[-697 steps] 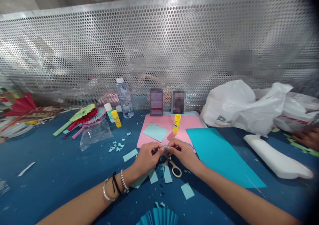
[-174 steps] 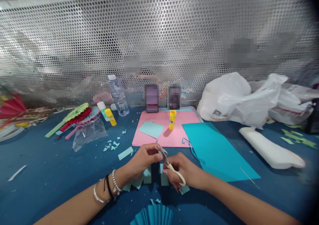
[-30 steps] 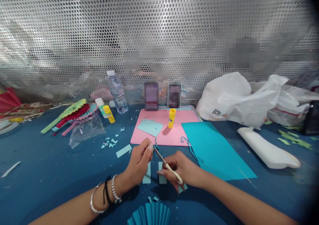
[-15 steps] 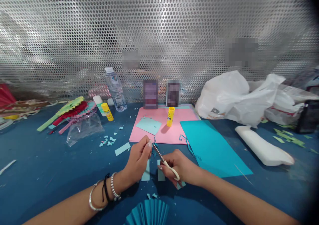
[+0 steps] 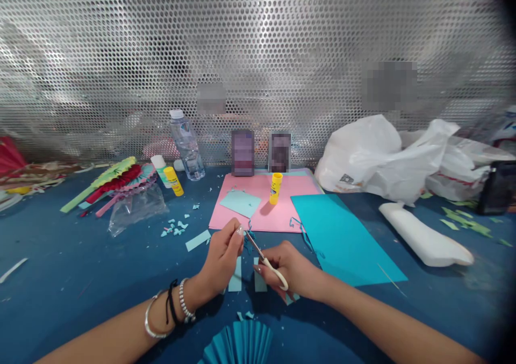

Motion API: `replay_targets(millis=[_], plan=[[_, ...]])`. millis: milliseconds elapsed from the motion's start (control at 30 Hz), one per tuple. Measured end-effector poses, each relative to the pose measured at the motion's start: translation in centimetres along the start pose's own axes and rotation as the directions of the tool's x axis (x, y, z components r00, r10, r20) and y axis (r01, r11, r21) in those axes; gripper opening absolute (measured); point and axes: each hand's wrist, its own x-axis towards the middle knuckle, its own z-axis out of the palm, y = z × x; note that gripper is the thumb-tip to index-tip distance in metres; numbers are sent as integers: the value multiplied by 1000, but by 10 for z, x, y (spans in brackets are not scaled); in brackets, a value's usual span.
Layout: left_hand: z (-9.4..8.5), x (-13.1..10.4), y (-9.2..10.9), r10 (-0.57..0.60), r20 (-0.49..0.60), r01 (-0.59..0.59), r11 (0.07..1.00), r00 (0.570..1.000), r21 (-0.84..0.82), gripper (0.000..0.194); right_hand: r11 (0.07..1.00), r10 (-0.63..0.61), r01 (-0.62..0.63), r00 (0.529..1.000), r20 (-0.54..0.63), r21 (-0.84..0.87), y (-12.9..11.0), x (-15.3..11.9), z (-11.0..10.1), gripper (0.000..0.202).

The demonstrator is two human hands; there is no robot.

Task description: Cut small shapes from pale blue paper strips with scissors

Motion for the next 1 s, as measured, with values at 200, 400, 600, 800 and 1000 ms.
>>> replay_targets(millis=[200, 400, 600, 800, 1000], plan=[[0, 0, 0, -19, -22, 19, 999, 1000, -33, 28, 997, 47, -46, 999, -15, 60, 5, -1, 3, 29], [-1, 0, 1, -29, -31, 28, 999, 999, -41, 29, 996, 57, -58, 998, 24, 63, 6, -1, 3, 34], [-1, 1, 5, -33, -44, 32, 999, 998, -24, 28, 998, 22, -20, 1000, -22, 60, 8, -1, 5, 35], [-1, 2, 4, -29, -18, 28, 1000, 999, -8, 28, 997, 32, -27, 997, -67, 66, 10, 1, 6, 36], [-1, 2, 5, -10, 65, 8, 999, 998, 32, 31, 998, 21, -15, 995, -100, 59, 11, 1, 5, 32]])
